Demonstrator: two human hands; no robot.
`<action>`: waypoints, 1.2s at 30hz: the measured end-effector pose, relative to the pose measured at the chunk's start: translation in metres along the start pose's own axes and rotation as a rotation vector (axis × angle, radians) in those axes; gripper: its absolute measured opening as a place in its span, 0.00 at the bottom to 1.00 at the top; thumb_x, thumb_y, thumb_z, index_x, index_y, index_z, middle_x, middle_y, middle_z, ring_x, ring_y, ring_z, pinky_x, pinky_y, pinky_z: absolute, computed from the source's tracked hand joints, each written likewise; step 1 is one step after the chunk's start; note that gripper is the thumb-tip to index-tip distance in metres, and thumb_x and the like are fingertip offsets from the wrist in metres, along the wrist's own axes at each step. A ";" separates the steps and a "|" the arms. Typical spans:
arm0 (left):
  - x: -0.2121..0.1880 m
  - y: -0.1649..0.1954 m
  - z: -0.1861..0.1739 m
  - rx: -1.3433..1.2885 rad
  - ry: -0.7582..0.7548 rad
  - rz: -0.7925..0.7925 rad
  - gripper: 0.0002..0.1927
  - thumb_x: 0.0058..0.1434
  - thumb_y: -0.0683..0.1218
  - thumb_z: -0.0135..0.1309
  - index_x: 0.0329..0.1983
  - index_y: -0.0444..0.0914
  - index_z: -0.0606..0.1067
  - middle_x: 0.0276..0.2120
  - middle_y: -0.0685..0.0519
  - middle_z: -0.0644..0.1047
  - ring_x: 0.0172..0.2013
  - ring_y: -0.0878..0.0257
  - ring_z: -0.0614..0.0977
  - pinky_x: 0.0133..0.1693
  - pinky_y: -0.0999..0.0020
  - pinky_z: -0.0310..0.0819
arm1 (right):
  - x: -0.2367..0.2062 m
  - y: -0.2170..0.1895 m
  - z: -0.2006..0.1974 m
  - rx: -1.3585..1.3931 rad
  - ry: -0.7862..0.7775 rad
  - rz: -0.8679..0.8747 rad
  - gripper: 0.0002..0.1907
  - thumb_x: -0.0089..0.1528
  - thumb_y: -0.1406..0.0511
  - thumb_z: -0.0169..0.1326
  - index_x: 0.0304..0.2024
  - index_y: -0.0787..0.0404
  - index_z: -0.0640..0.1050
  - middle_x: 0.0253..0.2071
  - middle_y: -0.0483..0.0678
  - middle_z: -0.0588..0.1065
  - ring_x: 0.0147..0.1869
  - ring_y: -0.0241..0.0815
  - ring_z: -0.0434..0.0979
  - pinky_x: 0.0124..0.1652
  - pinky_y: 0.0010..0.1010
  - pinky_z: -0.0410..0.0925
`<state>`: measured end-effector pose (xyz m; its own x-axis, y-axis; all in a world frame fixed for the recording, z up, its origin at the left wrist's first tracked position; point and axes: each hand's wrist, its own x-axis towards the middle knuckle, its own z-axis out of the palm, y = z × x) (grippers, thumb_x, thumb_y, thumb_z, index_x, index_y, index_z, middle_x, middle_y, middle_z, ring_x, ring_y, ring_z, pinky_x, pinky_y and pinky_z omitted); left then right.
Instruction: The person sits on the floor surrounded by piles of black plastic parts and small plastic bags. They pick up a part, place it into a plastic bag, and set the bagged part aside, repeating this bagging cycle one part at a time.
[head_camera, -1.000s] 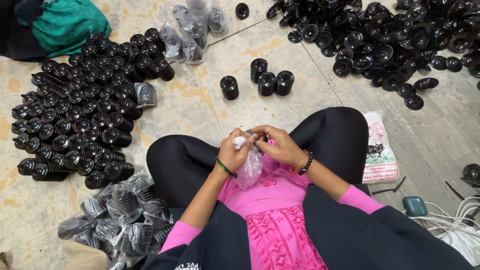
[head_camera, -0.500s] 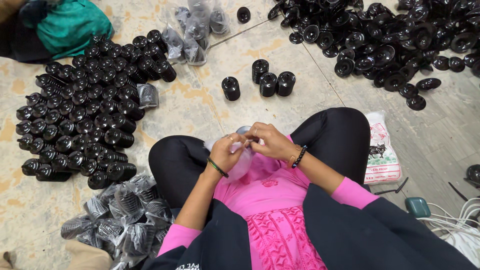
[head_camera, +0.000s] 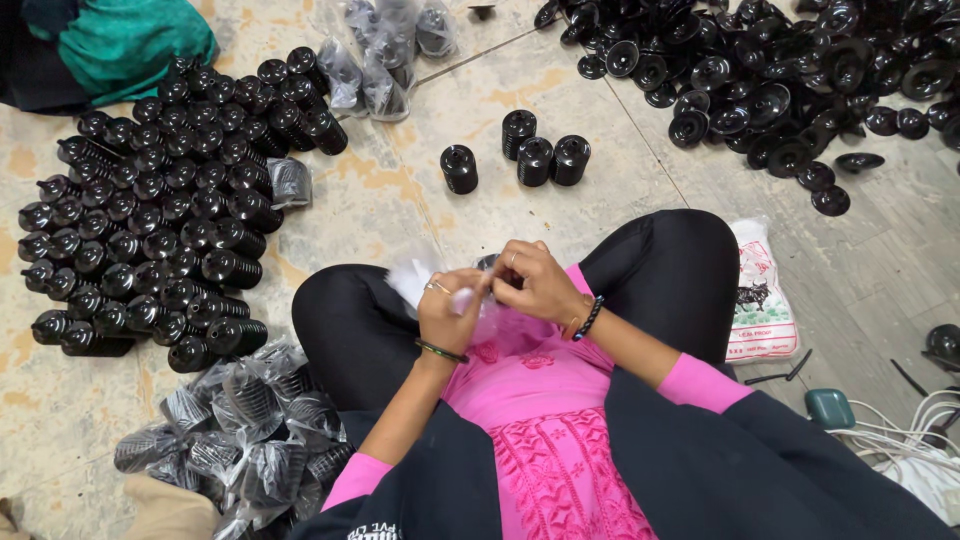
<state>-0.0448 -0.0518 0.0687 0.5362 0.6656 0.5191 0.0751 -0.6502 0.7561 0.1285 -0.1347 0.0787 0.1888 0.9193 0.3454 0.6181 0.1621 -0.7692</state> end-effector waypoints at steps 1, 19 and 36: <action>0.000 -0.008 0.004 -0.184 -0.008 -0.217 0.03 0.61 0.38 0.61 0.35 0.37 0.78 0.36 0.53 0.83 0.34 0.65 0.80 0.38 0.70 0.76 | 0.000 -0.005 0.000 -0.062 0.039 -0.039 0.05 0.55 0.68 0.62 0.32 0.60 0.79 0.34 0.47 0.74 0.42 0.42 0.75 0.47 0.33 0.62; 0.013 0.019 -0.014 0.177 -0.273 0.200 0.10 0.51 0.36 0.59 0.36 0.38 0.76 0.38 0.49 0.82 0.39 0.50 0.82 0.42 0.60 0.75 | -0.015 0.022 0.002 0.434 -0.120 0.115 0.02 0.61 0.71 0.56 0.35 0.62 0.75 0.36 0.46 0.78 0.41 0.37 0.78 0.44 0.28 0.70; -0.002 -0.028 0.004 -0.714 -0.127 -0.608 0.03 0.64 0.37 0.58 0.37 0.35 0.75 0.38 0.49 0.82 0.37 0.67 0.80 0.41 0.70 0.76 | -0.007 -0.018 -0.007 -0.324 0.136 -0.345 0.07 0.59 0.68 0.62 0.35 0.59 0.75 0.35 0.47 0.74 0.42 0.45 0.73 0.49 0.40 0.59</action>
<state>-0.0444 -0.0363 0.0445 0.6651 0.7444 -0.0595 -0.1383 0.2011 0.9698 0.1213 -0.1461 0.0936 0.0159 0.7728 0.6344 0.8636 0.3091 -0.3982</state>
